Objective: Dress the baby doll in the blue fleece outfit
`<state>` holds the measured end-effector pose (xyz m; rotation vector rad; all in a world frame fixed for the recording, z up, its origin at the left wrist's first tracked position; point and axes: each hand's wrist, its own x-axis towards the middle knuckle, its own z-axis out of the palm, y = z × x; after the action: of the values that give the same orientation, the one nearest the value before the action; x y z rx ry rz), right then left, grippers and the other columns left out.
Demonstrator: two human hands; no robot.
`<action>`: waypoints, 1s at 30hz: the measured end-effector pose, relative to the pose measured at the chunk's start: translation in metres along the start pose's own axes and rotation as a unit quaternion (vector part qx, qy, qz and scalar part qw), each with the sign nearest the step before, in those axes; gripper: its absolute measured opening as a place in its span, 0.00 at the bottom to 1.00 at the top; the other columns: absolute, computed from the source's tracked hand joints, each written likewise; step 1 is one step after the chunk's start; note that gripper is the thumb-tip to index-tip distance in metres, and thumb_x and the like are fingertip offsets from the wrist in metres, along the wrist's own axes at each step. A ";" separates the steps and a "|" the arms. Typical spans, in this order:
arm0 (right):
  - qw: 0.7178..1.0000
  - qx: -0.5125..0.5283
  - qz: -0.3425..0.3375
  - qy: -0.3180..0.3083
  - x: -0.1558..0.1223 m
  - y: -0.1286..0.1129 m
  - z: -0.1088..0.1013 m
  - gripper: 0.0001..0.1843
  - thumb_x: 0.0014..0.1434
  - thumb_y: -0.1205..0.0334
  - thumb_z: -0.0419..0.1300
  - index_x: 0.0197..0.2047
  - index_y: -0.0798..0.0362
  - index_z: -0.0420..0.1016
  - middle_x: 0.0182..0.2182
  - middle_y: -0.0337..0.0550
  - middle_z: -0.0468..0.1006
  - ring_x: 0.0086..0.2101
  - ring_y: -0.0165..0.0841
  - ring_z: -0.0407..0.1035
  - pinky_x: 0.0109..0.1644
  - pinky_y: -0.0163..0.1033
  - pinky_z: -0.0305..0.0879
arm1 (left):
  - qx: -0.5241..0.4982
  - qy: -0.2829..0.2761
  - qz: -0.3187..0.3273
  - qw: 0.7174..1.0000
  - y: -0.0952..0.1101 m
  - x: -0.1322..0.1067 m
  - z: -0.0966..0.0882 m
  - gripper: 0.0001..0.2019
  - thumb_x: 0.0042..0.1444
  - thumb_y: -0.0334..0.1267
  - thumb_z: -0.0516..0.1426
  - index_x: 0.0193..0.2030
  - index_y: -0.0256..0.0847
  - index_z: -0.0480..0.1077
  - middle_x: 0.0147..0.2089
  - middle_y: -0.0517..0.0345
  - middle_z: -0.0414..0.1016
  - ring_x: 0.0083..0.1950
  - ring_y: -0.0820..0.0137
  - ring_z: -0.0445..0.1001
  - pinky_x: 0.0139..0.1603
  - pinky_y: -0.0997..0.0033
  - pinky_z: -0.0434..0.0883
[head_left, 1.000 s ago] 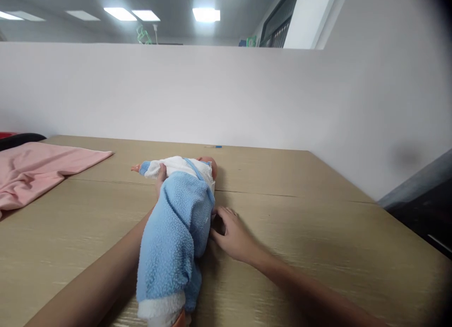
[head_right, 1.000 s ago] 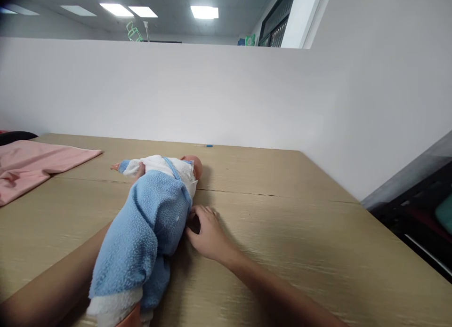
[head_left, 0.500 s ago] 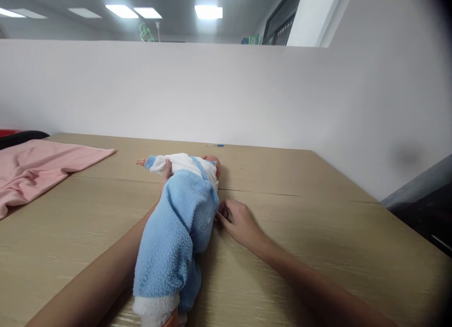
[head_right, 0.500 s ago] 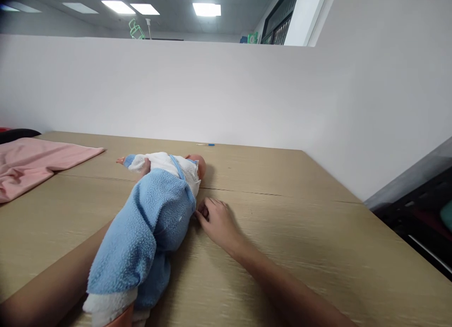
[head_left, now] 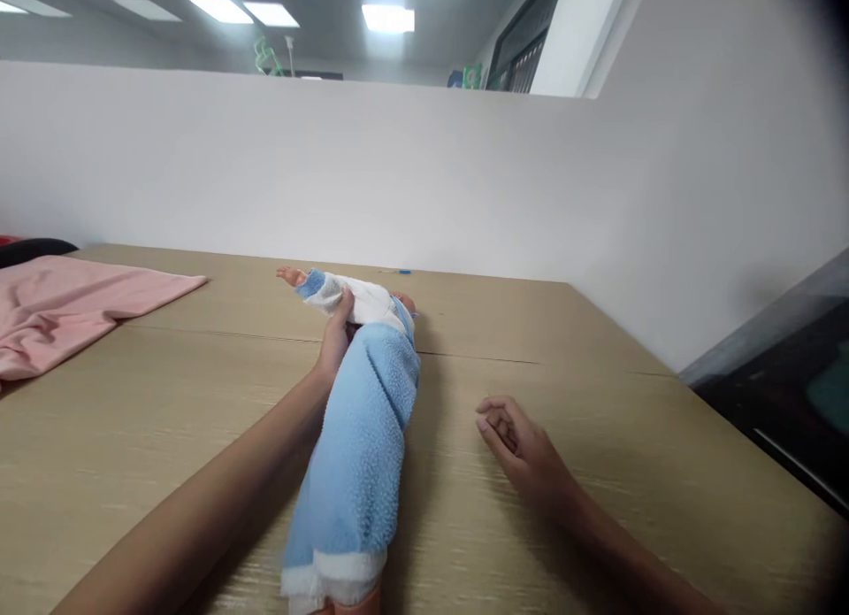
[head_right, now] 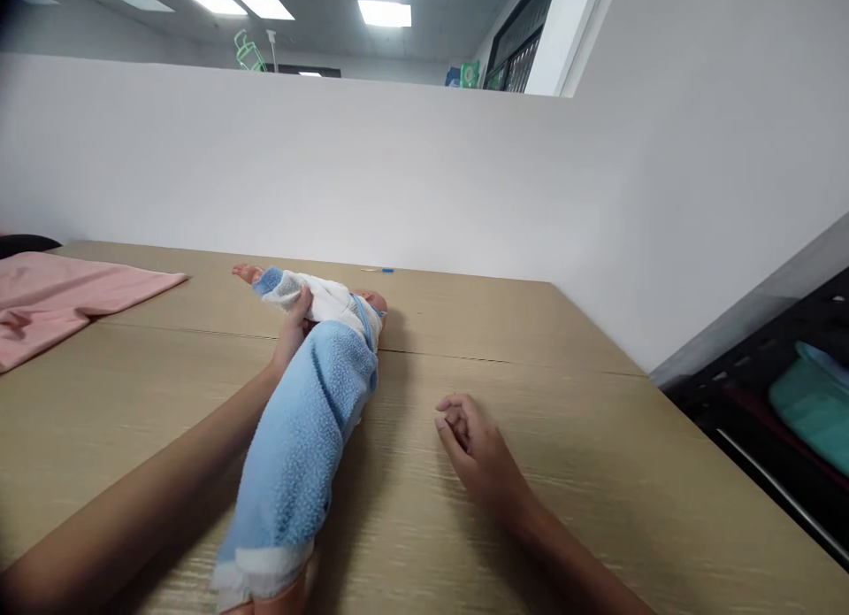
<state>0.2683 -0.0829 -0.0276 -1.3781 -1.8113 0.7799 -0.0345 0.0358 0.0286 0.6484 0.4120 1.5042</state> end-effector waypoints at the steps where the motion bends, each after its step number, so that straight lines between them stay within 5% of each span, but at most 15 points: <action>1: 1.000 -0.002 0.011 0.005 -0.004 0.003 -0.007 0.17 0.73 0.44 0.57 0.52 0.49 0.69 0.30 0.33 0.61 0.30 0.36 0.59 0.35 0.42 0.57 | 0.013 0.010 0.005 1.000 -0.002 -0.001 0.002 0.25 0.64 0.60 0.67 0.59 0.44 0.79 0.52 0.52 0.88 0.62 0.53 0.84 0.65 0.54 0.80; 10: 0.999 0.015 0.018 0.024 0.000 0.004 -0.016 0.19 0.72 0.42 0.57 0.51 0.50 0.69 0.28 0.31 0.60 0.29 0.36 0.58 0.35 0.43 0.54 | 0.166 0.012 0.038 0.985 -0.019 -0.009 0.026 0.29 0.60 0.61 0.69 0.56 0.39 0.78 0.59 0.49 0.85 0.69 0.53 0.77 0.74 0.56 0.70; 17: 0.996 0.091 0.013 0.018 -0.005 0.006 -0.014 0.23 0.73 0.39 0.59 0.57 0.48 0.70 0.30 0.34 0.65 0.31 0.37 0.61 0.37 0.43 0.58 | 0.320 -0.025 0.064 0.945 -0.035 -0.013 0.049 0.30 0.61 0.61 0.67 0.57 0.38 0.77 0.64 0.46 0.82 0.70 0.49 0.74 0.76 0.52 0.65; 20: 0.962 0.268 0.039 -0.007 -0.004 -0.004 -0.018 0.33 0.72 0.32 0.58 0.69 0.43 0.66 0.47 0.46 0.77 0.43 0.42 0.72 0.43 0.45 0.69 | 0.412 -0.071 0.094 0.903 -0.046 -0.016 0.060 0.25 0.62 0.57 0.65 0.55 0.38 0.78 0.63 0.44 0.82 0.69 0.49 0.74 0.74 0.50 0.65; 24: 0.866 0.483 0.122 -0.045 0.002 -0.016 -0.030 0.41 0.72 0.26 0.51 0.80 0.35 0.54 0.64 0.49 0.78 0.56 0.45 0.76 0.53 0.48 0.76 | 0.522 -0.196 0.112 0.822 -0.063 -0.021 0.071 0.21 0.64 0.50 0.61 0.56 0.37 0.75 0.59 0.43 0.82 0.60 0.49 0.77 0.66 0.48 0.71; 28: 0.784 0.588 0.192 -0.048 0.012 -0.013 -0.048 0.37 0.75 0.30 0.45 0.73 0.43 0.68 0.67 0.50 0.79 0.60 0.44 0.77 0.63 0.48 0.75 | 0.652 -0.296 0.145 0.683 -0.071 -0.033 0.078 0.24 0.63 0.45 0.61 0.62 0.34 0.72 0.56 0.40 0.80 0.56 0.49 0.76 0.61 0.46 0.72; 30: 0.780 0.590 0.206 -0.028 0.016 -0.006 -0.058 0.28 0.75 0.38 0.50 0.64 0.44 0.77 0.65 0.48 0.81 0.60 0.45 0.78 0.64 0.49 0.75 | 0.668 -0.299 0.160 0.663 -0.066 -0.041 0.079 0.23 0.68 0.47 0.59 0.64 0.37 0.71 0.60 0.41 0.80 0.60 0.49 0.76 0.65 0.46 0.70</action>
<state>0.3099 -0.0662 0.0125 -0.8189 -0.6479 1.7772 0.0643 -0.0120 0.0424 2.4128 0.8997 0.9523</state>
